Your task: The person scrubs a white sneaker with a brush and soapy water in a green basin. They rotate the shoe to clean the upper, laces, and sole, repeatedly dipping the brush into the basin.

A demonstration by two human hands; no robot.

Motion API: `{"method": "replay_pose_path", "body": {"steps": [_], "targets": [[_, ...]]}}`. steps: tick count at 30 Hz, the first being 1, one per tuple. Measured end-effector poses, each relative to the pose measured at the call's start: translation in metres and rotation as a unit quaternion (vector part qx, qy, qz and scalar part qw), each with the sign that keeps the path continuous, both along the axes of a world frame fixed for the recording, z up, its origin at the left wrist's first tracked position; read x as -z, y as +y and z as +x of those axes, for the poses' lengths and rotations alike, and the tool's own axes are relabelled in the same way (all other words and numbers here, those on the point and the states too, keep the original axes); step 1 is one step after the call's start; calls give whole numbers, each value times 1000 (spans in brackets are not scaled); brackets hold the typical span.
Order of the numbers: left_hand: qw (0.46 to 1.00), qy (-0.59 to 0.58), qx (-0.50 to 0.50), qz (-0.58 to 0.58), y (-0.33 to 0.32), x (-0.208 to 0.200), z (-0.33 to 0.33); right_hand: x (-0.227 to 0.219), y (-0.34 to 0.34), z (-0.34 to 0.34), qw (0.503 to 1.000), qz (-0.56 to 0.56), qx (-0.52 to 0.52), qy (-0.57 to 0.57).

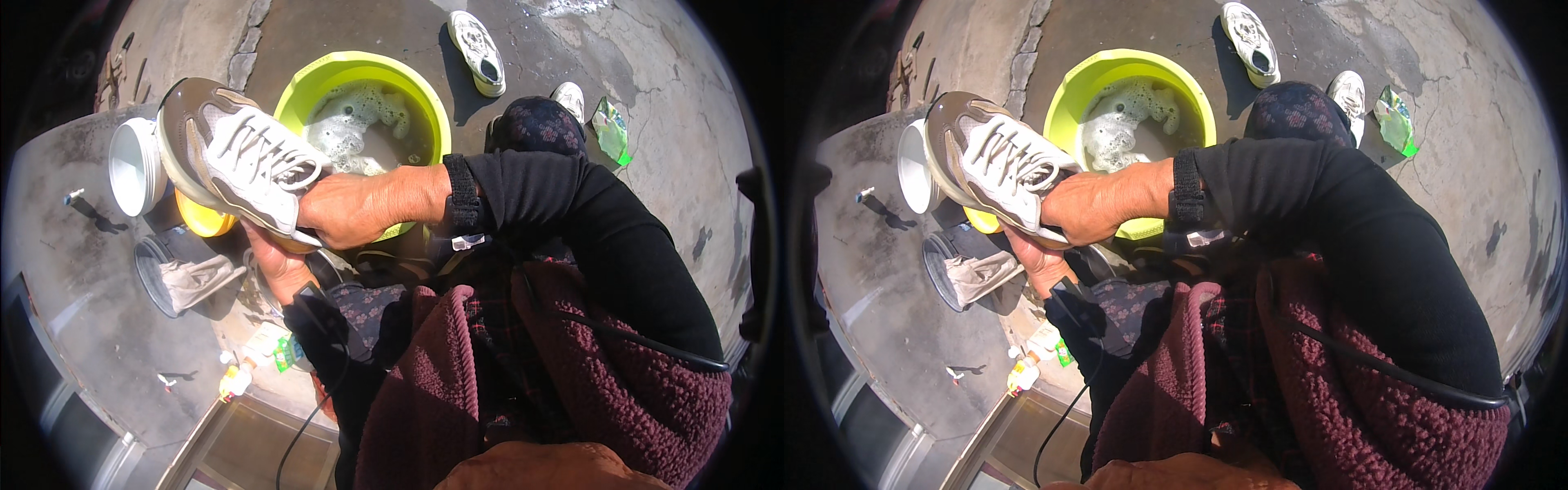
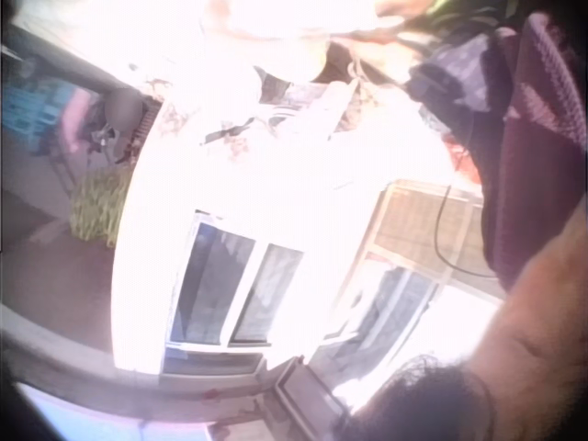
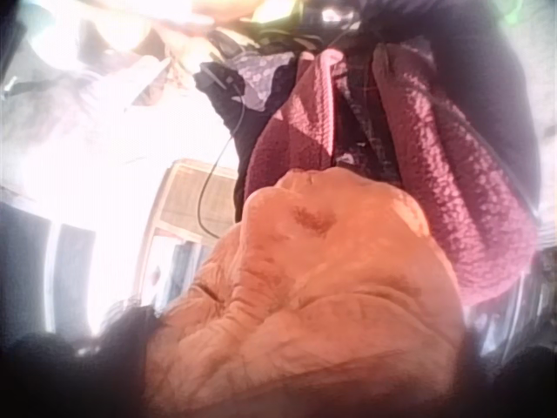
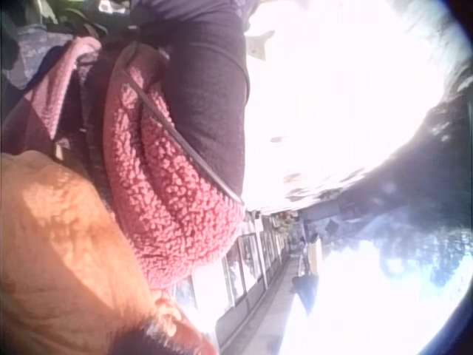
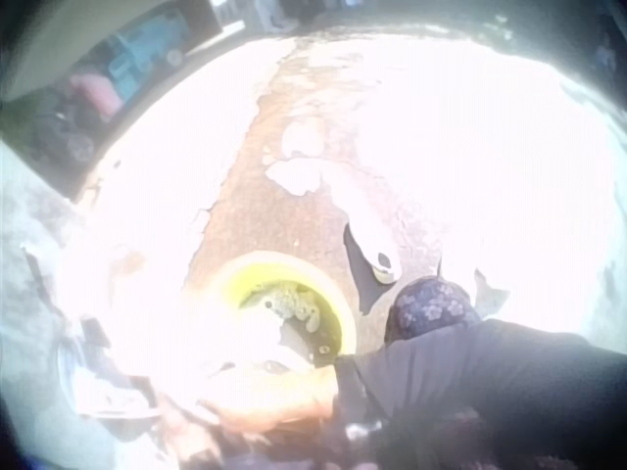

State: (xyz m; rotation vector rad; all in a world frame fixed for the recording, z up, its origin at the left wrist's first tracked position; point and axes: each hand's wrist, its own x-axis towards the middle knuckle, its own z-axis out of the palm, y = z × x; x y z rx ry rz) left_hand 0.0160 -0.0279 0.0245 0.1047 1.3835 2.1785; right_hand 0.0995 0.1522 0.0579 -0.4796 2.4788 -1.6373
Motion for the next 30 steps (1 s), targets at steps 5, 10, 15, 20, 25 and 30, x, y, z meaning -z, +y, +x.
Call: {"method": "replay_pose_path", "body": {"steps": [5, 10, 15, 20, 25, 30], "targets": [[999, 26, 21, -15, 4, -4, 0, -4, 4, 2, 999, 20, -9, 32], [997, 32, 45, 45, 8, -9, -5, -12, 8, 5, 990, -59, 68, 110], [996, 17, -18, 84, 8, -15, -16, -19, 30, -8, 906, -400, 94, -100], [995, -20, -53, 86, 12, -21, -18, -18, 41, -14, 825, -525, 90, -187], [994, 41, -84, 65, 9, -17, -14, -21, 45, -10, 846, -500, 83, -164], [994, 23, -106, 12, 7, -41, 1, -28, 42, -9, 910, -389, 91, -113]]}}
